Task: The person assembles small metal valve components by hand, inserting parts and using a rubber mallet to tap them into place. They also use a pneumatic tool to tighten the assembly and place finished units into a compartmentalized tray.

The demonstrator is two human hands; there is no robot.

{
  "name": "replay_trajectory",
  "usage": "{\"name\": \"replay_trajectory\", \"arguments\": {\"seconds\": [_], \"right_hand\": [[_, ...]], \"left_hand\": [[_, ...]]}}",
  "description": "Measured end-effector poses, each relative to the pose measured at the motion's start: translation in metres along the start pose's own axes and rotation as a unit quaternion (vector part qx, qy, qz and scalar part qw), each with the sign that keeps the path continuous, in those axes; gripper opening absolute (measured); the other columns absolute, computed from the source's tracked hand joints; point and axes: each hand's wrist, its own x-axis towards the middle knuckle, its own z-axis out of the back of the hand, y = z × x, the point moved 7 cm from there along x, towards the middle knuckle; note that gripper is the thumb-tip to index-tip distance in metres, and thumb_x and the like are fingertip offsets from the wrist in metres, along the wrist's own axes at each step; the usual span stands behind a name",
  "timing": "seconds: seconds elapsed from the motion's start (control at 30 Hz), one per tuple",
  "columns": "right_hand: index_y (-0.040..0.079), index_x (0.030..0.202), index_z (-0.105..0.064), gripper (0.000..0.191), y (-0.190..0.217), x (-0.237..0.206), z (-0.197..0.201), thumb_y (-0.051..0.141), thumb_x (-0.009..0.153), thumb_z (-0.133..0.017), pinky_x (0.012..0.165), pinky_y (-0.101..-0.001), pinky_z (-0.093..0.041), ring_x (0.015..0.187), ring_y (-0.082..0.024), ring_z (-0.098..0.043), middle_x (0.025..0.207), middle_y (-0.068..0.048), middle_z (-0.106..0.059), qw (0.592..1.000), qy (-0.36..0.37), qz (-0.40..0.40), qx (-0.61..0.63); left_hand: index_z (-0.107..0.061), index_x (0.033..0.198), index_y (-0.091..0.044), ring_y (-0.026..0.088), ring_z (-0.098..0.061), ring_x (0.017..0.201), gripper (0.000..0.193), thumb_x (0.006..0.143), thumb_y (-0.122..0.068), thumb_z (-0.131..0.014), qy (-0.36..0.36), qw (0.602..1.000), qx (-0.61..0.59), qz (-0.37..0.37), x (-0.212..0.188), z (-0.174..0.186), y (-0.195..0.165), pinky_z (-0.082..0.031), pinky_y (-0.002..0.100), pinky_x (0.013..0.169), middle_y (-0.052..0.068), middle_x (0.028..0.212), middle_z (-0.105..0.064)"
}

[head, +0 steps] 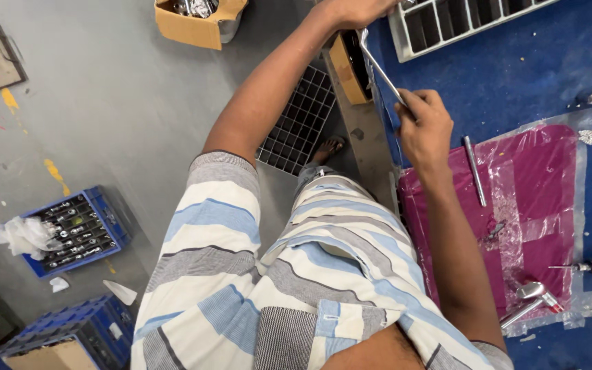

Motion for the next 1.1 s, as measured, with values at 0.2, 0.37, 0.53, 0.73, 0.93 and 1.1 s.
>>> {"name": "replay_trajectory", "arguments": {"seconds": [0.2, 0.37, 0.53, 0.73, 0.93, 1.1], "right_hand": [[0.007, 0.120, -0.076, 0.021, 0.015, 0.009, 0.005, 0.005, 0.100, -0.071, 0.059, -0.0307, -0.052, 0.071, -0.015, -0.066, 0.102, -0.008, -0.069, 1.000, -0.023, 0.002, -0.004], [0.008, 0.121, -0.077, 0.022, 0.012, 0.013, 0.009, 0.006, 0.100, -0.073, 0.073, -0.0347, -0.053, 0.084, -0.021, -0.069, 0.104, -0.011, -0.071, 0.996, -0.043, 0.067, -0.044], [0.007, 0.121, -0.076, 0.022, -0.020, 0.018, -0.008, 0.009, 0.099, -0.073, 0.076, -0.0336, -0.052, 0.085, -0.021, -0.067, 0.102, -0.011, -0.070, 0.997, -0.059, 0.047, 0.007], [0.004, 0.120, -0.076, 0.021, -0.039, 0.023, -0.026, 0.009, 0.099, -0.074, 0.076, -0.0330, -0.050, 0.084, -0.021, -0.064, 0.098, -0.011, -0.068, 0.997, -0.063, 0.023, 0.047], [0.005, 0.117, -0.075, 0.018, -0.024, 0.021, -0.006, 0.014, 0.102, -0.072, 0.073, -0.0430, -0.054, 0.083, -0.033, -0.070, 0.101, -0.015, -0.071, 0.993, -0.005, 0.069, -0.098], [0.005, 0.123, -0.068, 0.019, -0.013, 0.014, -0.008, 0.012, 0.105, -0.067, 0.075, -0.0474, -0.054, 0.089, -0.040, -0.068, 0.106, -0.016, -0.070, 0.979, 0.018, 0.161, -0.122]], "left_hand": [[-0.069, 0.080, -0.015, 0.005, -0.054, 0.046, 0.051, 0.107, -0.048, -0.042, -0.009, 1.000, -0.005, 0.016, 0.001, -0.007, 0.023, -0.047, 0.029, 0.044, -0.009, 0.052, -0.054], [-0.066, 0.083, -0.014, 0.007, -0.053, 0.048, 0.053, 0.108, -0.051, -0.038, 0.022, 0.999, 0.027, 0.001, 0.002, -0.010, 0.028, -0.047, 0.031, 0.046, -0.007, 0.054, -0.053], [-0.064, 0.086, -0.006, 0.010, -0.055, 0.060, 0.054, 0.110, -0.046, -0.038, 0.018, 0.998, -0.055, -0.025, -0.003, -0.009, 0.026, -0.049, 0.033, 0.058, -0.003, 0.065, -0.054], [-0.066, 0.092, -0.005, 0.011, -0.060, 0.071, 0.045, 0.109, -0.040, -0.045, 0.006, 0.994, -0.100, -0.051, -0.007, -0.011, 0.031, -0.054, 0.032, 0.070, 0.000, 0.074, -0.061], [-0.063, 0.103, -0.002, 0.013, -0.061, 0.080, 0.041, 0.113, -0.034, -0.040, -0.028, 0.982, -0.006, -0.187, -0.011, -0.007, 0.028, -0.051, 0.032, 0.074, 0.001, 0.084, -0.062], [-0.062, 0.092, -0.004, 0.013, -0.057, 0.070, 0.043, 0.110, -0.039, -0.045, 0.003, 0.996, -0.076, -0.050, -0.008, -0.013, 0.045, -0.050, 0.032, 0.066, 0.001, 0.073, -0.057]]}}
